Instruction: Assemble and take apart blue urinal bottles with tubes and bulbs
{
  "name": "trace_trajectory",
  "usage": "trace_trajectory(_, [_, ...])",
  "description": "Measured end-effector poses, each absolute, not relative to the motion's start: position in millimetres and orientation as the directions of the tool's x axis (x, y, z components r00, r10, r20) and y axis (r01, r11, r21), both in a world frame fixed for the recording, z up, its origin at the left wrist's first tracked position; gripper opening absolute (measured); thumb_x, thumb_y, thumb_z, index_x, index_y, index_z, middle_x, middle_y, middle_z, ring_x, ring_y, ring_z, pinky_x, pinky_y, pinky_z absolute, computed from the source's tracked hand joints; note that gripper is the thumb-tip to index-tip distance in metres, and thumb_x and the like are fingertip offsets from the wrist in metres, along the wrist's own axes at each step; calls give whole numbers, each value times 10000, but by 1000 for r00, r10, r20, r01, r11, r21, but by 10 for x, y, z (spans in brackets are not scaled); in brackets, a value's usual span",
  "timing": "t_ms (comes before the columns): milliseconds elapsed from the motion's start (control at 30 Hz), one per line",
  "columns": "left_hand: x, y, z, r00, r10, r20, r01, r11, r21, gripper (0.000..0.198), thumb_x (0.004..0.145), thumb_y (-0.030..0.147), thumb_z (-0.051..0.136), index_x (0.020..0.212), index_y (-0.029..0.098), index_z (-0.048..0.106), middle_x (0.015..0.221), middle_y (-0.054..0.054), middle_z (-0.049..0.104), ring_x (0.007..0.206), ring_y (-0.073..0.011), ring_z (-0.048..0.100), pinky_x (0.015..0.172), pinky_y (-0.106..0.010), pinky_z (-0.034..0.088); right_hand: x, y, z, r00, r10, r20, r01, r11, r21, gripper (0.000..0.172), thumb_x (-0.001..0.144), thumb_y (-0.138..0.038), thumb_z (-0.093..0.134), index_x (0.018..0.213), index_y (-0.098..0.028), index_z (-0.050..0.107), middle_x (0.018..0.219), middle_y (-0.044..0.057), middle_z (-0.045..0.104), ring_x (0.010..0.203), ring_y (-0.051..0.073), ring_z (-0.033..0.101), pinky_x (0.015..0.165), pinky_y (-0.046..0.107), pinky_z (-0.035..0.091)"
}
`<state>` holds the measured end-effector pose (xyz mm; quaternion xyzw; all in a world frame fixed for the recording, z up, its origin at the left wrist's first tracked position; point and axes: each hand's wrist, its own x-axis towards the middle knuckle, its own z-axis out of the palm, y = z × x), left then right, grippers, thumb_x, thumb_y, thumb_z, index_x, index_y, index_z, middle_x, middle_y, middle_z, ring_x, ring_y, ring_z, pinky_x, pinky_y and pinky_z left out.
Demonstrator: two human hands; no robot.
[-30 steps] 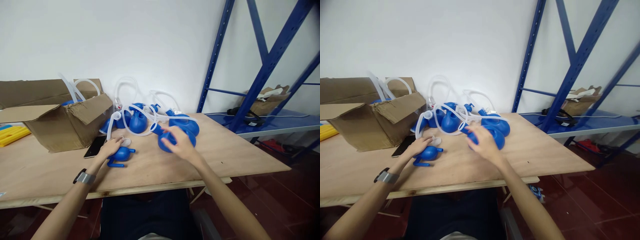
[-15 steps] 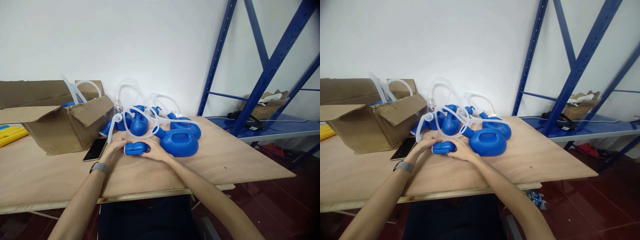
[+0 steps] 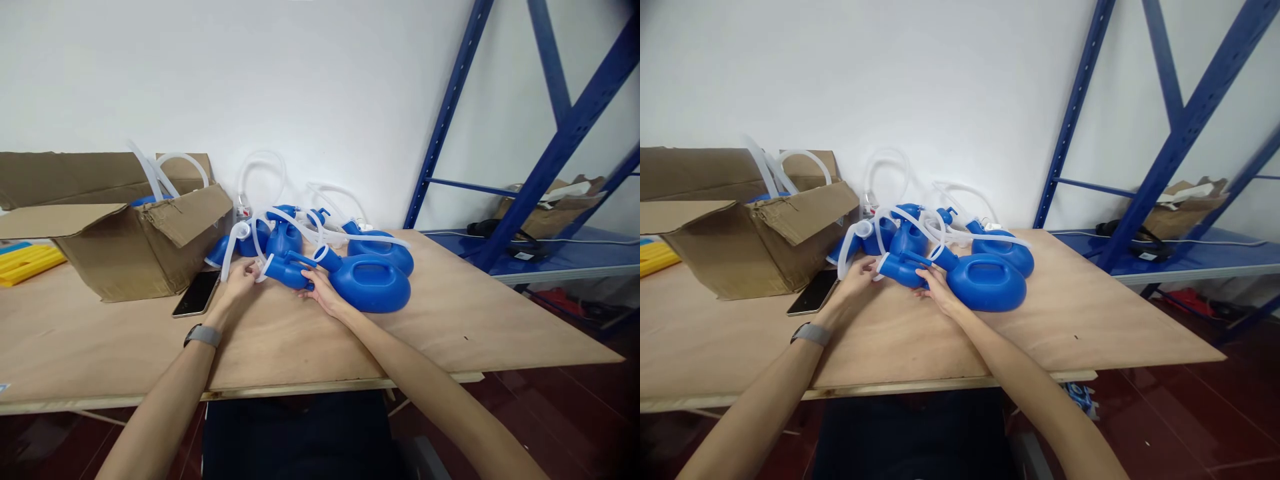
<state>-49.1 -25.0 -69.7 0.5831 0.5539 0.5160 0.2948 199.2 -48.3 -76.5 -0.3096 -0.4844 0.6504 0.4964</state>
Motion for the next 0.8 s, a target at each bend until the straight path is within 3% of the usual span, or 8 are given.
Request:
trace_trajectory(133, [-441,-308,-575,-271,884,381,336,-284,898,569,767,415,709,1235,91,698,914,-114,740,779,-232,712,704,-329,576,1977,-453,-759,-321,947,29,-396,-106,-912,343,938,-382,621,1233,-208,599,1020,91,720,722,194,715,566,281,588])
trace_trajectory(267, [-342,-453,-457,-340,765,547,388,-416,823,470,805,466,694,1155,157,747,1142,-120,712,1010,-249,692,832,-321,569,1965,-441,-732,-312,950,-27,-426,-165,-889,305,975,-404,574,1217,-217,577,977,77,706,687,178,684,574,278,571])
trace_trajectory(400, [-170,-616,-383,-271,687,674,440,-535,722,372,842,471,700,1069,187,779,1052,-93,712,961,-237,681,734,-293,550,1957,-443,-712,-367,926,-91,-404,-247,-881,396,1029,-478,432,1258,-186,569,935,77,694,637,173,656,564,287,552])
trace_trajectory(533, [-26,-682,-379,-248,741,625,351,-532,770,409,837,504,725,1052,160,779,981,-91,723,875,-220,675,700,-288,522,1940,-438,-737,-409,903,-132,-343,-286,-895,493,1050,-489,325,1379,-164,499,842,61,688,533,181,630,500,293,516])
trace_trajectory(800, [-22,-565,-457,-411,777,476,117,-473,873,444,789,534,767,1015,152,754,965,-94,756,906,-239,695,834,-335,542,1941,-486,-790,-533,844,-57,-228,-209,-951,528,1044,-492,279,1489,-221,368,838,32,731,399,148,579,382,245,449])
